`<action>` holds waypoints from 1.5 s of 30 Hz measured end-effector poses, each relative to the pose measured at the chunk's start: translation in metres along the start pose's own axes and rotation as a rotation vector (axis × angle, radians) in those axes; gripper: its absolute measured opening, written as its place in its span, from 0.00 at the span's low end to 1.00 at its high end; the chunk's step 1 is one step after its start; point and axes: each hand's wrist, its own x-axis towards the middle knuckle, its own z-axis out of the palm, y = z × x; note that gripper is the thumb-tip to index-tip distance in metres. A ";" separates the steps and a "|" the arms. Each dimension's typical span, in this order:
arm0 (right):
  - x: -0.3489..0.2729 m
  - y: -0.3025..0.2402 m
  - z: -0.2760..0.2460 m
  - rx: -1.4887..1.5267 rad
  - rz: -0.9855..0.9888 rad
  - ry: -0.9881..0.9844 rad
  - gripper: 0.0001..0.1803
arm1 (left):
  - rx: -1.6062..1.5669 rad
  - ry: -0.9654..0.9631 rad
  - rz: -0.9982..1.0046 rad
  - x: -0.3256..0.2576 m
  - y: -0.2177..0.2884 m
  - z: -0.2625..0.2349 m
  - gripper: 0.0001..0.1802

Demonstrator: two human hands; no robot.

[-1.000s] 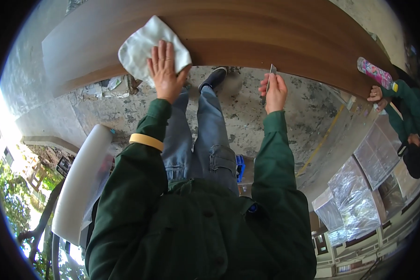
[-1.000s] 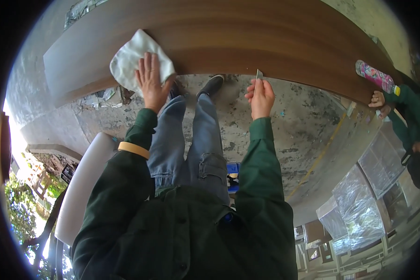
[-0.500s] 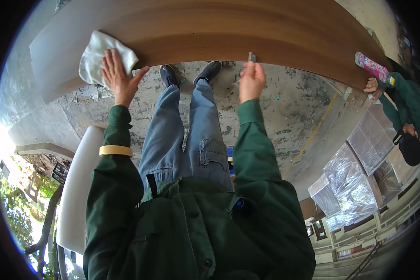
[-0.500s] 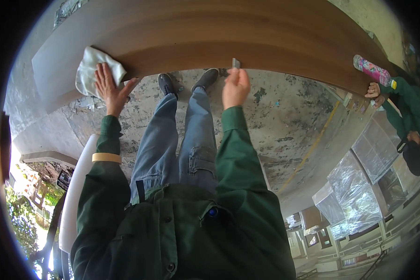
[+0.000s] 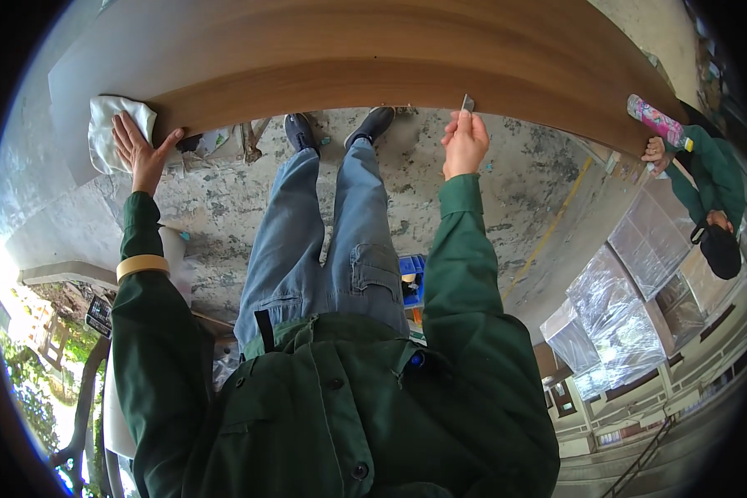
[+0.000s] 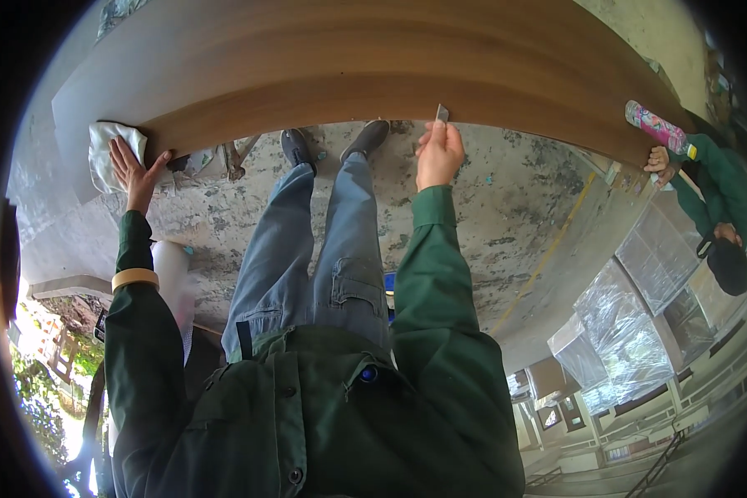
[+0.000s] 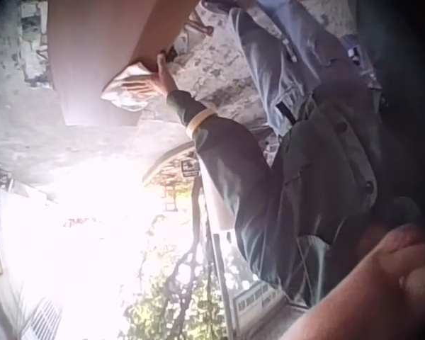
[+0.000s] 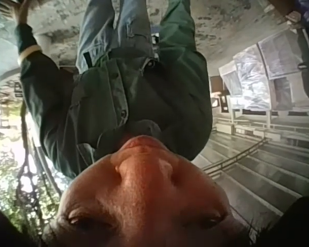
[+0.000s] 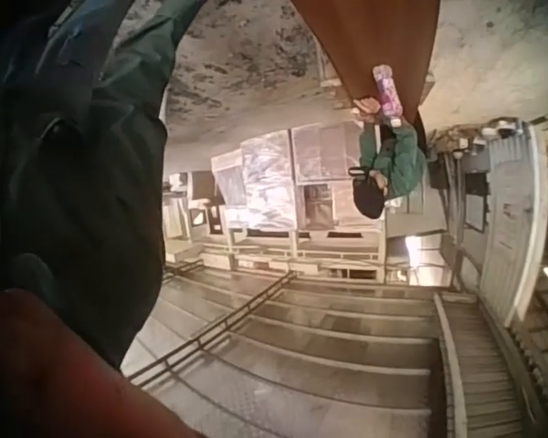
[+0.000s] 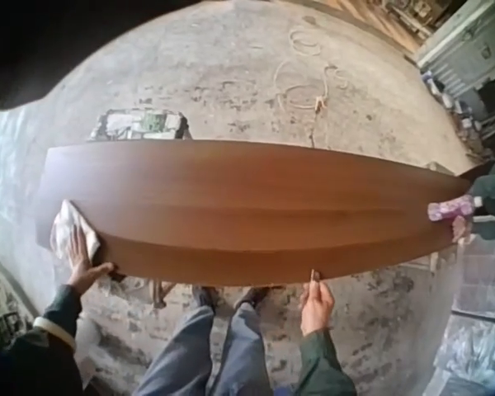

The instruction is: Clean the surface of a wooden board by scraping off residues and wiping it with cleaning fluid.

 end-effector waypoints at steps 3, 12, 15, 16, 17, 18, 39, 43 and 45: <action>-0.022 0.006 0.022 -0.011 -0.024 -0.037 0.14 | 0.011 0.001 0.006 -0.006 0.012 0.000 0.71; -0.080 0.030 0.168 -0.236 -0.202 -0.122 0.14 | 0.007 0.029 0.059 0.051 -0.047 -0.004 0.71; -0.063 0.024 0.144 0.017 -0.012 -0.042 0.13 | -0.003 0.027 0.027 0.038 -0.062 -0.004 0.71; -0.057 0.018 0.135 0.002 -0.026 -0.011 0.13 | -0.002 0.030 0.026 0.038 -0.064 -0.004 0.71; -0.051 0.017 0.134 -0.010 -0.047 0.032 0.13 | 0.000 0.034 0.024 0.038 -0.065 -0.004 0.71; -0.056 0.016 0.139 -0.012 -0.048 0.035 0.13 | 0.004 0.039 0.032 0.041 -0.067 -0.005 0.71; -0.162 0.046 0.269 -0.337 -0.305 -0.062 0.13 | -0.024 0.085 0.056 0.043 -0.071 -0.016 0.73; -0.200 0.054 0.315 -0.420 -0.351 -0.192 0.12 | -0.029 0.080 0.068 0.044 -0.067 -0.009 0.73; -0.200 0.055 0.312 -0.422 -0.363 -0.222 0.11 | -0.020 0.085 0.062 0.042 -0.071 -0.010 0.72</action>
